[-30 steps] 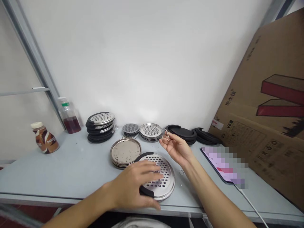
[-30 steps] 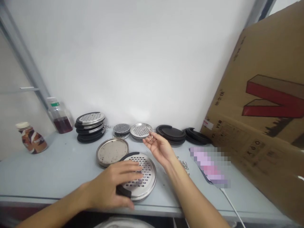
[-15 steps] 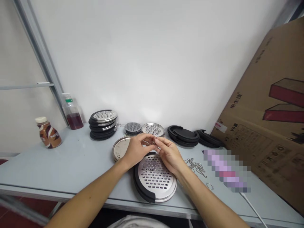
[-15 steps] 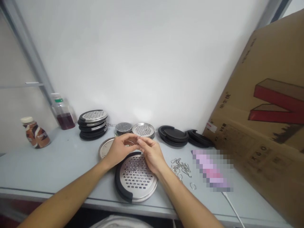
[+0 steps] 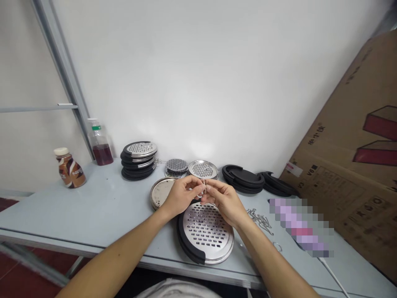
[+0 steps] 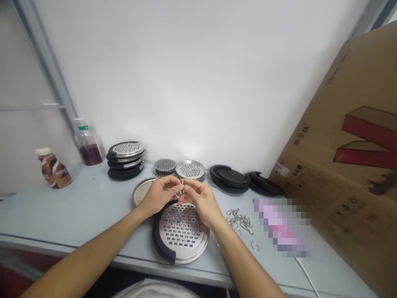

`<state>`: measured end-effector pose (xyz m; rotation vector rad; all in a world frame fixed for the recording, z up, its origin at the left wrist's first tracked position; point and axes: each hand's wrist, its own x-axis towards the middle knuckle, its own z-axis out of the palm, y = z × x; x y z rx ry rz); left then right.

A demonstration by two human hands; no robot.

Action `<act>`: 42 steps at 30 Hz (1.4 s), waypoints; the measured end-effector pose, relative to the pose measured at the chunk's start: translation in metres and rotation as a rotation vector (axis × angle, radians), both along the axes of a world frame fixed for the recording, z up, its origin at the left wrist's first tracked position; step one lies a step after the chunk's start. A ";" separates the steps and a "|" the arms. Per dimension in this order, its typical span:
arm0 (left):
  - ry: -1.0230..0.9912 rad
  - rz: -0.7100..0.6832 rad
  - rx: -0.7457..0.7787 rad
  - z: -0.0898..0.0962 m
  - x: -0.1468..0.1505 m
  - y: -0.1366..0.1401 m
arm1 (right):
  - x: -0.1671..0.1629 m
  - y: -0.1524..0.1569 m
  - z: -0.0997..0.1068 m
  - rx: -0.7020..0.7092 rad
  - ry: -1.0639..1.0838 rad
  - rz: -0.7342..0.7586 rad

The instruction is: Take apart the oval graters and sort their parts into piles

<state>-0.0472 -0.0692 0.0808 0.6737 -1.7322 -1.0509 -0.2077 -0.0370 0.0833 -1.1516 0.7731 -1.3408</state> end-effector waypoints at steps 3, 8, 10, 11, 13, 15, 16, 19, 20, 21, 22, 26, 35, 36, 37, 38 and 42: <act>-0.050 0.124 -0.105 0.000 -0.001 0.002 | -0.003 0.000 0.002 0.117 -0.101 0.114; -0.061 0.181 -0.100 0.001 0.000 0.004 | -0.002 0.002 0.001 0.105 -0.109 0.112; -0.034 0.142 -0.044 0.000 0.002 0.002 | 0.000 0.003 0.000 0.016 -0.016 0.078; -0.021 0.132 -0.025 0.000 0.002 0.001 | 0.000 0.004 0.000 -0.019 0.036 0.069; 0.004 0.128 0.001 0.000 0.004 -0.002 | 0.000 0.005 0.000 -0.050 0.118 0.076; 0.033 0.106 0.031 0.001 0.005 -0.004 | -0.001 0.006 0.000 -0.041 0.135 0.101; 0.049 0.082 0.052 0.002 0.005 -0.005 | -0.002 0.005 0.000 -0.028 0.123 0.115; 0.074 0.010 0.120 0.002 0.005 -0.006 | -0.003 0.005 0.001 -0.002 0.100 0.161; 0.072 -0.001 0.132 0.003 0.004 -0.005 | -0.002 0.004 0.001 -0.014 0.114 0.151; 0.072 -0.002 0.136 0.003 0.004 -0.005 | -0.002 0.004 0.000 -0.036 0.141 0.125; 0.073 0.004 0.135 0.003 0.004 -0.004 | -0.001 0.004 -0.001 -0.065 0.176 0.083; 0.083 0.043 0.131 0.003 0.003 -0.004 | -0.002 0.003 -0.005 -0.153 0.319 -0.092; 0.105 0.023 0.170 0.002 0.006 -0.004 | -0.008 0.003 -0.008 -0.205 0.356 -0.093; 0.101 0.014 0.174 0.001 0.007 -0.004 | -0.008 0.003 -0.008 -0.209 0.362 -0.109; 0.097 0.005 0.172 0.001 0.007 -0.005 | -0.009 0.003 -0.009 -0.226 0.382 -0.131; 0.095 -0.005 0.163 0.001 0.008 -0.005 | -0.009 0.003 -0.009 -0.257 0.419 -0.159; 0.053 -0.060 0.085 0.001 0.011 -0.007 | -0.010 0.007 -0.009 -0.478 0.719 -0.267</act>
